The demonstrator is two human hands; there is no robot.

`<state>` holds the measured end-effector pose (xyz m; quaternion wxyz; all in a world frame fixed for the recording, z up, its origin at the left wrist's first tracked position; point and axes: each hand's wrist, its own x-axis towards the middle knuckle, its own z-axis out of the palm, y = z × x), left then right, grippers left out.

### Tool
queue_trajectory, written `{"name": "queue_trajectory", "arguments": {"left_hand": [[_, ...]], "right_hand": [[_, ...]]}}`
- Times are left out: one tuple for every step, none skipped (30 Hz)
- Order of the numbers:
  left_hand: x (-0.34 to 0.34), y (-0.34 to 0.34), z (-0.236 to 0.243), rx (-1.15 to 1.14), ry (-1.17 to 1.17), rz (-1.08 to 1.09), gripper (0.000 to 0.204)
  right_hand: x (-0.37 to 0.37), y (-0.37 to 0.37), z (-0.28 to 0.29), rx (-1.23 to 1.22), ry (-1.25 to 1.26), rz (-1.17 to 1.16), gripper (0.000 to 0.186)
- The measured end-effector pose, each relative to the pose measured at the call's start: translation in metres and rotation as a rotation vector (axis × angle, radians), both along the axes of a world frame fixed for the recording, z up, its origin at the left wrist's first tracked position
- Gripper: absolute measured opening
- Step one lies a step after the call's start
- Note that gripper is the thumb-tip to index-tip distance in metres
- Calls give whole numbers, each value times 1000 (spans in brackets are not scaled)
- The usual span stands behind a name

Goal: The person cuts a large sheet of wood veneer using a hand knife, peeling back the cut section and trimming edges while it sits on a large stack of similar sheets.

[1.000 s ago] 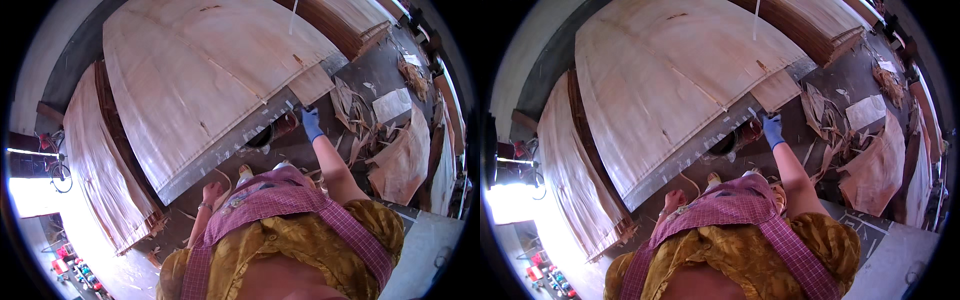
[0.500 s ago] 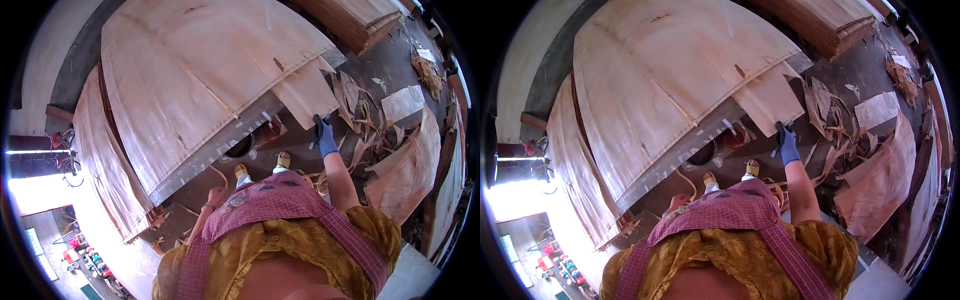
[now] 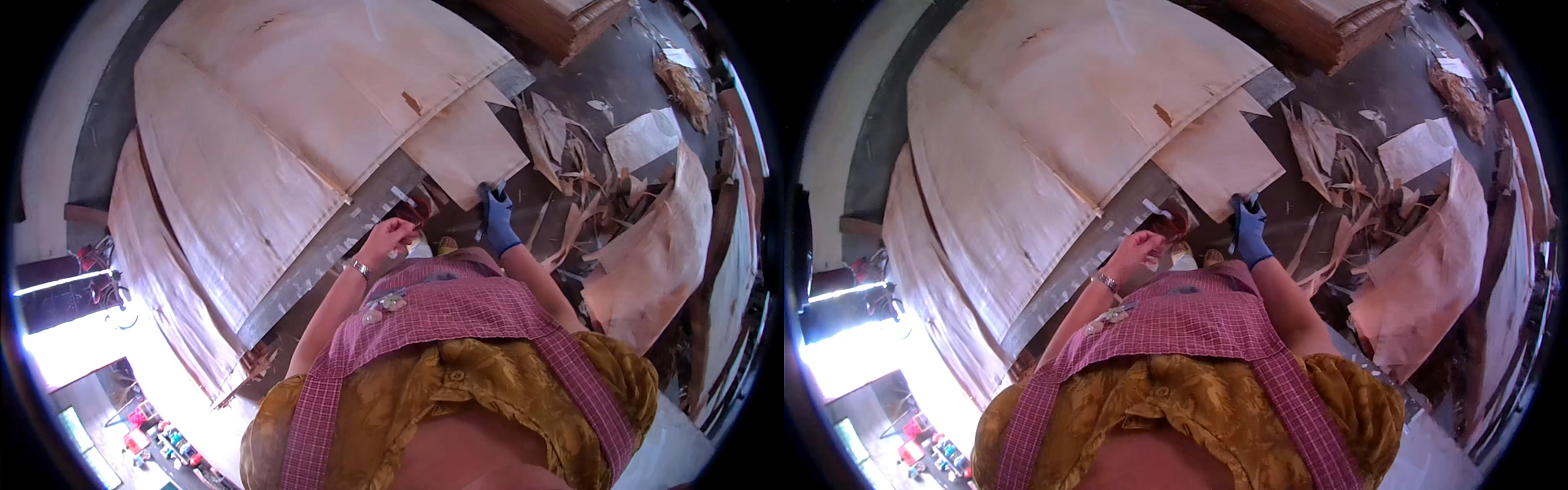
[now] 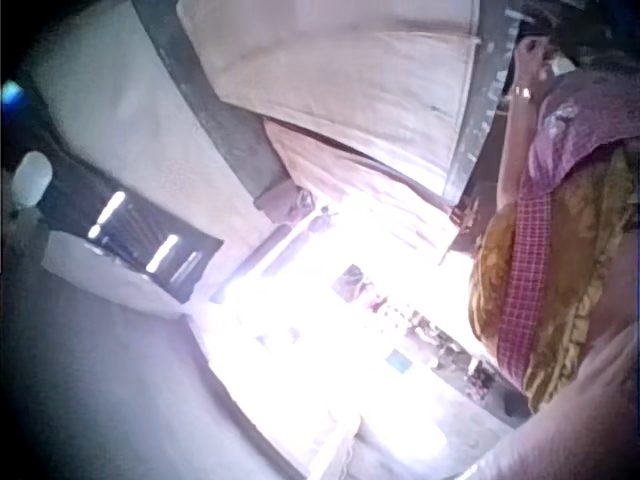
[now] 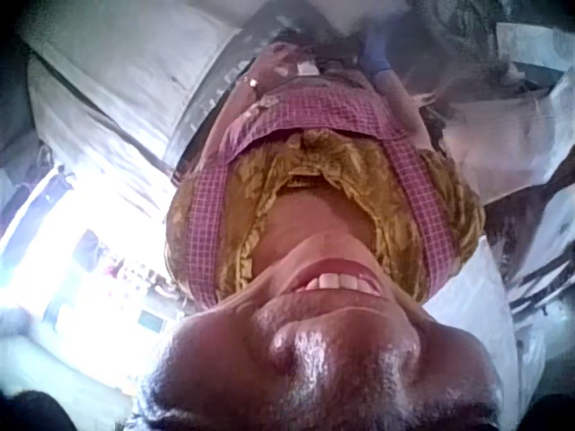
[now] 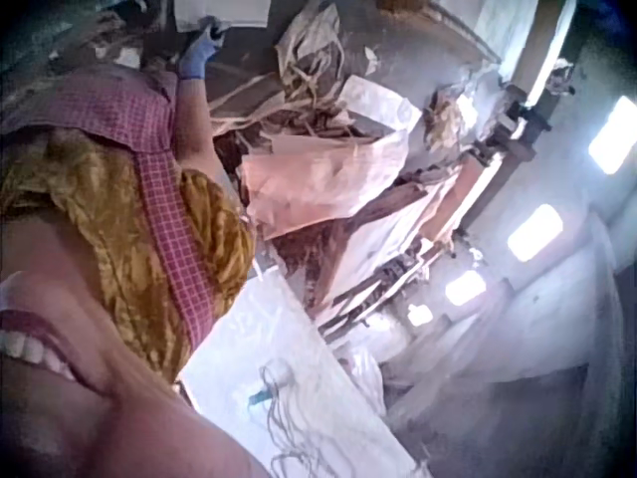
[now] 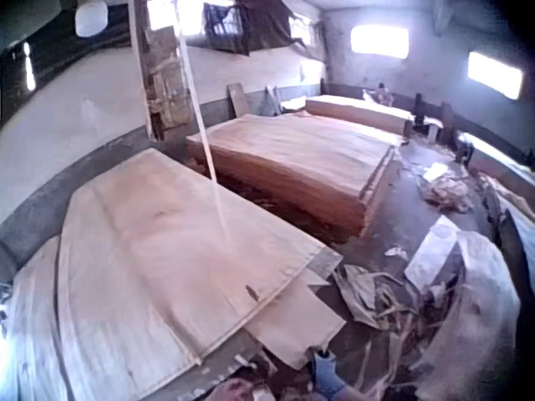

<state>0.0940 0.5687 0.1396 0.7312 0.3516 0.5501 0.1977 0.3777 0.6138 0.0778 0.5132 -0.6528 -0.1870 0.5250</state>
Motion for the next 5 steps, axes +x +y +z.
{"name": "queue_trajectory", "arguments": {"left_hand": [[10, 17, 5, -5, -21, -8, 33], [19, 31, 12, -68, -56, 18, 35], [25, 41, 9, -139, -81, 45, 39], [30, 53, 6, -194, -141, 86, 41], [36, 66, -1, -251, -195, 120, 43]], "right_hand": [[4, 3, 4, -5, -21, -8, 18], [7, 3, 10, -31, -2, -20, 20], [7, 1, 15, -66, 26, -31, 21], [8, 2, 21, -29, 8, 1, 23], [9, 6, 28, 5, -4, 27, 25]]}}
